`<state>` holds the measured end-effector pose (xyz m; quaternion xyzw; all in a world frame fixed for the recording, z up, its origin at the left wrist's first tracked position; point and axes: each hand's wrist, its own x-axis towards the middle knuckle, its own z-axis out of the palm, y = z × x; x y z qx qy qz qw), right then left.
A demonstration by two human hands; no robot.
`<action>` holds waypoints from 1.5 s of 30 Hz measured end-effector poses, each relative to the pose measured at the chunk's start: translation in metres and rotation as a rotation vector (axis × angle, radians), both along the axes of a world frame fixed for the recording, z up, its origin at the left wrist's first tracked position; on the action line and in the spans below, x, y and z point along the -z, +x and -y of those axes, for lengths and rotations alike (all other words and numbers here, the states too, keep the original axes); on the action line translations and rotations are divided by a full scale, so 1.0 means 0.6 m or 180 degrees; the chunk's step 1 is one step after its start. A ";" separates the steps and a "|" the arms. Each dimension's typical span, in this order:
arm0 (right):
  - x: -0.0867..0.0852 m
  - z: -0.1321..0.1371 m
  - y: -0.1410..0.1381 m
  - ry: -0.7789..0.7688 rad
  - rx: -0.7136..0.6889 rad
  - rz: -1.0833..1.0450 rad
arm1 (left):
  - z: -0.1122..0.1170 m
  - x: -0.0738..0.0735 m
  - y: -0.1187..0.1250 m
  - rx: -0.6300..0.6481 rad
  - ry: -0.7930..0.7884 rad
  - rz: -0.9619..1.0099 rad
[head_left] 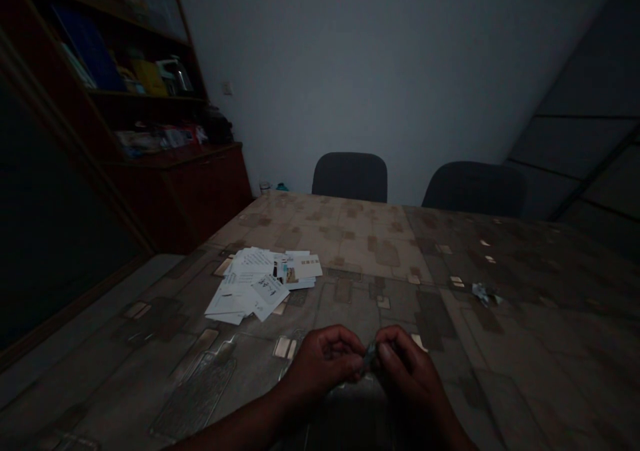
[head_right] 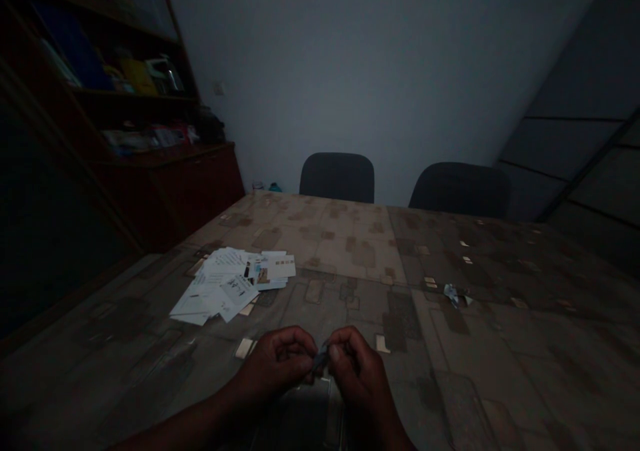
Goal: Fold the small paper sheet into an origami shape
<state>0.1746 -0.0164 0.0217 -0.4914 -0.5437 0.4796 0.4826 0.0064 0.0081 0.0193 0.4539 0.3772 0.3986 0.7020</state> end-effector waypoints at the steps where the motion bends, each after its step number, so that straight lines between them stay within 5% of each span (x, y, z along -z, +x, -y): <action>1: 0.004 -0.001 0.002 0.0055 -0.0006 0.0075 | 0.000 0.000 0.000 -0.0022 0.0045 -0.0038; 10: -0.002 0.004 -0.003 0.0330 0.0244 0.0490 | 0.001 0.002 -0.003 -0.0113 0.0410 -0.0138; 35: -0.007 0.007 -0.008 0.0245 0.0220 0.0508 | 0.006 0.001 0.003 -0.0135 0.0175 -0.0040; 45: -0.009 0.009 -0.013 0.0324 0.0326 0.0602 | 0.009 0.008 -0.002 -0.0165 0.0605 -0.0389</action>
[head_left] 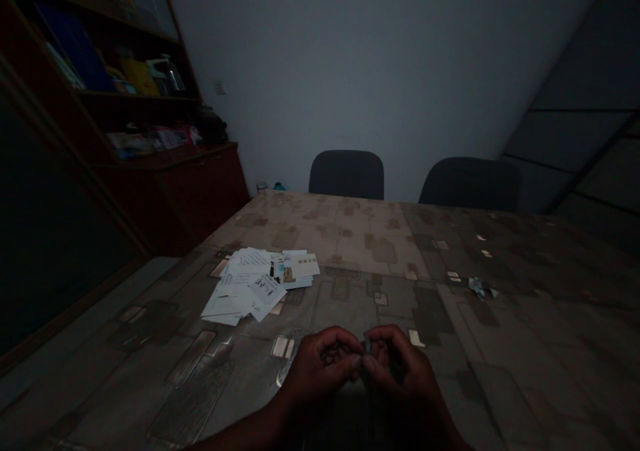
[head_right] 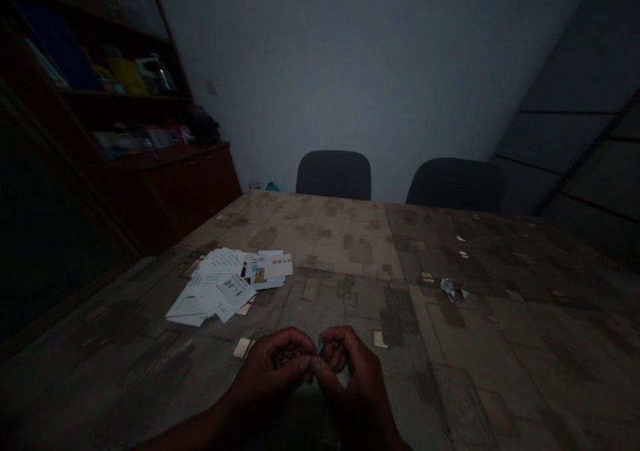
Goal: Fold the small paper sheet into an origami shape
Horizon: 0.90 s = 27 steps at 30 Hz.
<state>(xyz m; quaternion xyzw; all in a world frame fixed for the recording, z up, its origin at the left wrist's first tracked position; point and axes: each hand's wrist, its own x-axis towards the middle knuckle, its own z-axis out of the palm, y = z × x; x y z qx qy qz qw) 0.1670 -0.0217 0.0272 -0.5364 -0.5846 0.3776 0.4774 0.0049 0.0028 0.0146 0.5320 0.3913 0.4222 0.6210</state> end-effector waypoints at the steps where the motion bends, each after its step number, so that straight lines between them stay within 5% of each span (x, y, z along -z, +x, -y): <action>1: -0.002 0.001 -0.001 -0.0019 0.0025 0.0002 | 0.001 -0.003 0.000 -0.0042 0.0086 -0.0124; 8: -0.008 0.006 -0.007 -0.0031 0.0082 0.0087 | 0.008 -0.015 0.005 -0.0639 0.0844 -0.0899; 13: -0.010 0.008 -0.012 -0.0062 0.0140 0.0014 | 0.008 -0.013 0.001 -0.0572 0.1436 -0.1270; 27: 0.011 0.001 -0.001 -0.0289 -0.0107 -0.0433 | 0.009 -0.028 0.000 -0.0457 0.1091 -0.1137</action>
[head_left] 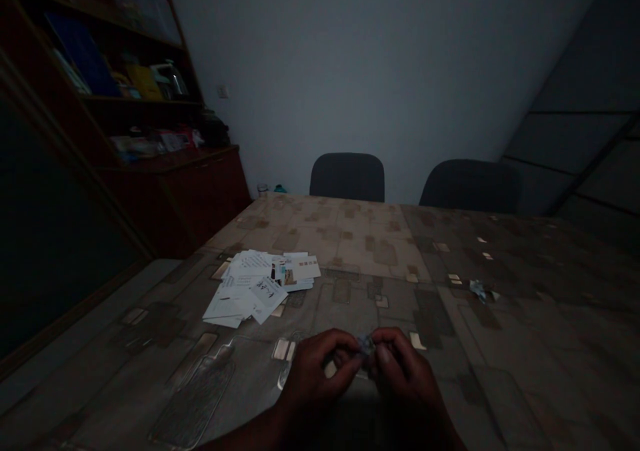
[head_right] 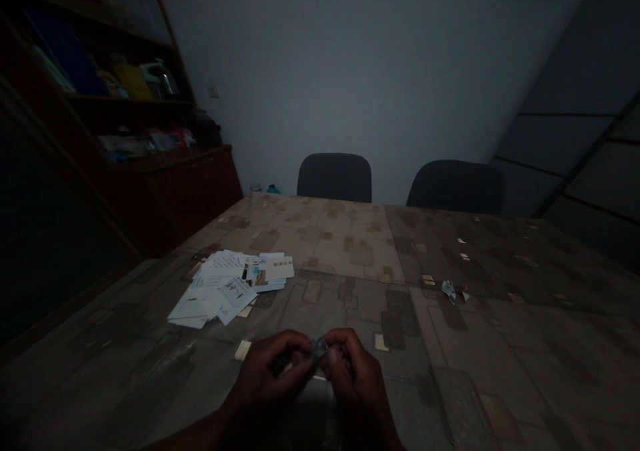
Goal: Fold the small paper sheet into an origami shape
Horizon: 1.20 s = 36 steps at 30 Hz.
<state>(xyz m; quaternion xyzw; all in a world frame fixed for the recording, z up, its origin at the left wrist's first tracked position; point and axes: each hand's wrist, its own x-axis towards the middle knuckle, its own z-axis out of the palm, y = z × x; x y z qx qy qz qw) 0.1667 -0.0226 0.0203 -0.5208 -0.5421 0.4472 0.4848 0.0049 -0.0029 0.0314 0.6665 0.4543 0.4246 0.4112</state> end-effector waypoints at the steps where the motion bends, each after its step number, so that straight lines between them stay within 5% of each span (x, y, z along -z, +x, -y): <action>1: 0.001 0.000 -0.001 -0.0049 0.0001 -0.0067 | 0.000 -0.001 0.000 -0.0034 -0.0051 0.0043; 12: 0.001 0.001 0.004 0.0080 0.0125 0.0067 | -0.008 0.014 0.008 0.0161 -0.1475 0.1491; 25: -0.004 -0.002 0.005 0.0171 0.0010 0.0318 | -0.008 0.021 0.006 0.0191 -0.1678 0.1540; 36: -0.013 -0.004 -0.001 -0.0042 0.0070 -0.0115 | -0.007 0.023 0.005 0.0476 -0.1789 0.1806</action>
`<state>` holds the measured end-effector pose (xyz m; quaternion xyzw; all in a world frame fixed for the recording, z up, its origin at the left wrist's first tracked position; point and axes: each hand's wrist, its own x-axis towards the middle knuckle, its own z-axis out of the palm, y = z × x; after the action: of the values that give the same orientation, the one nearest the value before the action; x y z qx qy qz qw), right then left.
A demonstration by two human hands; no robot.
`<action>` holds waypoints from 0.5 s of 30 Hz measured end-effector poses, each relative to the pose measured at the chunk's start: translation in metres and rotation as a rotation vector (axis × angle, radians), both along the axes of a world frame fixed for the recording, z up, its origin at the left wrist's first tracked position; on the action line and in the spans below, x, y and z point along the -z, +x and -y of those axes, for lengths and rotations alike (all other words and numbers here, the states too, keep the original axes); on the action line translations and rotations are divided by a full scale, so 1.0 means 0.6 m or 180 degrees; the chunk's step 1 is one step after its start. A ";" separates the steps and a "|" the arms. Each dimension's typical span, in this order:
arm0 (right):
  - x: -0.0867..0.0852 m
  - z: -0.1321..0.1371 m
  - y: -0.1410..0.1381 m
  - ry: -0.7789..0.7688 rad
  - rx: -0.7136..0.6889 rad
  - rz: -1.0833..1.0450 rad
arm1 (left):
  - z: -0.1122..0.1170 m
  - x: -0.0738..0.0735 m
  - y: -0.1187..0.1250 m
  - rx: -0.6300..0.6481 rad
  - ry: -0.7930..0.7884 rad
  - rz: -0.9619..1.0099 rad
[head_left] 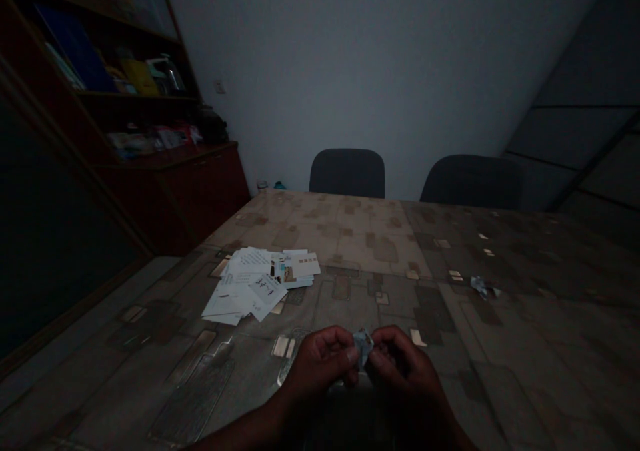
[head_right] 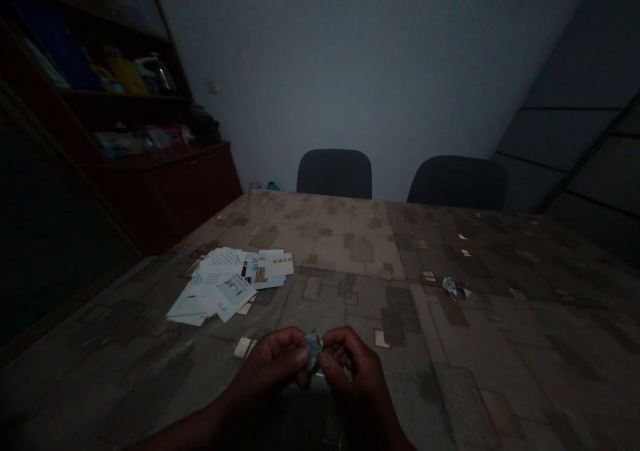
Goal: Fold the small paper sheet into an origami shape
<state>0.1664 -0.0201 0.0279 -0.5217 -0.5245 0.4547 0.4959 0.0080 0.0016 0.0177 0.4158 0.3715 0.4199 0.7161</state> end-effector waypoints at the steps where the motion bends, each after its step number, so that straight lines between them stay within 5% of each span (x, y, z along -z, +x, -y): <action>1: -0.002 0.000 -0.001 -0.0012 0.0002 -0.0016 | 0.000 0.000 0.000 0.0005 -0.0001 0.0031; 15: 0.008 0.000 -0.002 0.0007 0.0090 -0.0080 | -0.001 0.005 0.003 0.0011 0.0053 -0.0121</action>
<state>0.1650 -0.0201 0.0233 -0.5228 -0.5113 0.4536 0.5094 0.0098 0.0023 0.0148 0.4303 0.3808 0.4137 0.7061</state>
